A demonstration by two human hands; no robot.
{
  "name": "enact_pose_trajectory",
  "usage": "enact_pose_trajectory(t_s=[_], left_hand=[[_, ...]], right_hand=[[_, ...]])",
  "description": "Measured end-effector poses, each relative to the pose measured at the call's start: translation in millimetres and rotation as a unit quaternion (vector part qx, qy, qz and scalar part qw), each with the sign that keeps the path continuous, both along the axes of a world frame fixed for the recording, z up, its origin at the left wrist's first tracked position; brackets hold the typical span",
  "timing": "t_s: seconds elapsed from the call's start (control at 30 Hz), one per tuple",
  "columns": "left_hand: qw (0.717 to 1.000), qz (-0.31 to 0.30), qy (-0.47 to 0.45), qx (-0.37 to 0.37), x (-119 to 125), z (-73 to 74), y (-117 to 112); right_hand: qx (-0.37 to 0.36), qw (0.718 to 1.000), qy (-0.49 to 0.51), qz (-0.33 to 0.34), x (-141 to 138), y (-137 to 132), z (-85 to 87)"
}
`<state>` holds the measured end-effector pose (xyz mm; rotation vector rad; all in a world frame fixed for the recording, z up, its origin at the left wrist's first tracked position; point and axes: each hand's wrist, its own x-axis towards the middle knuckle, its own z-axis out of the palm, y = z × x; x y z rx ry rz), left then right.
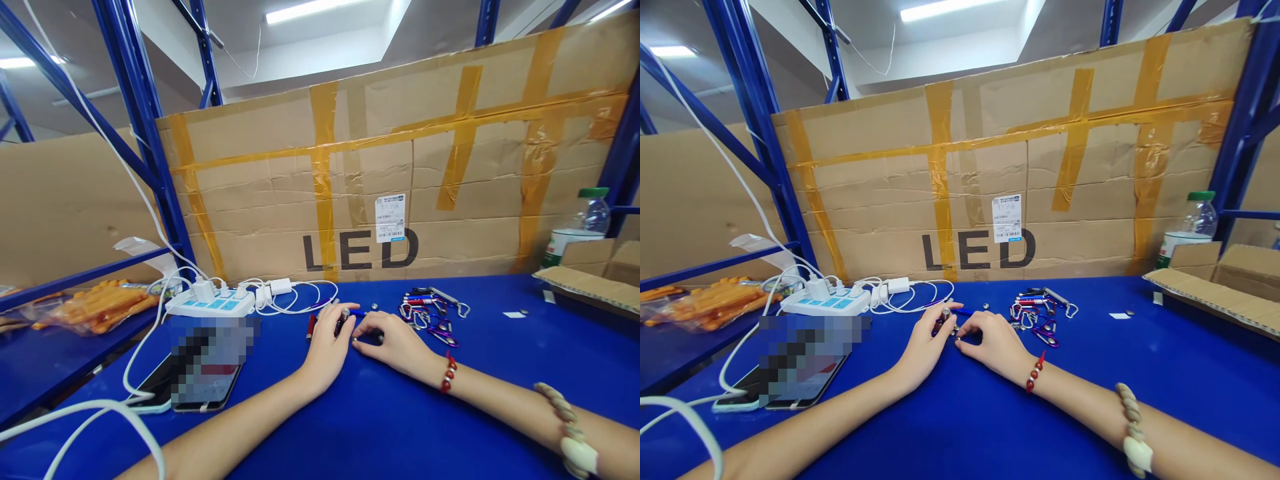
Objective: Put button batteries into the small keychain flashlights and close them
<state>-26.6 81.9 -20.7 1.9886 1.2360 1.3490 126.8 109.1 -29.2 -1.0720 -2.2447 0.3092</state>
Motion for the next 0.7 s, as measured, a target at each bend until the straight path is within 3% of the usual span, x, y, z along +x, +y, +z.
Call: enact_pose_trajectory(t_s=[0.2,0.47,0.7], left_hand=[[0.999,-0.020,-0.011,-0.031,0.2,1.5,-0.9],[0.999,-0.026,-0.005,-0.046,1.5,4.1,-3.7],[0.997,-0.044,0.034,-0.062,3.1,1.6,-3.0]], right_hand=[[0.008,0.999,0.017,0.028,0.1,1.6,-0.4],[0.096,0.983,0.154,-0.032,5.4,-1.3,7.6],[0.110,0.975,0.188,0.046,5.6,-5.5,8.0]])
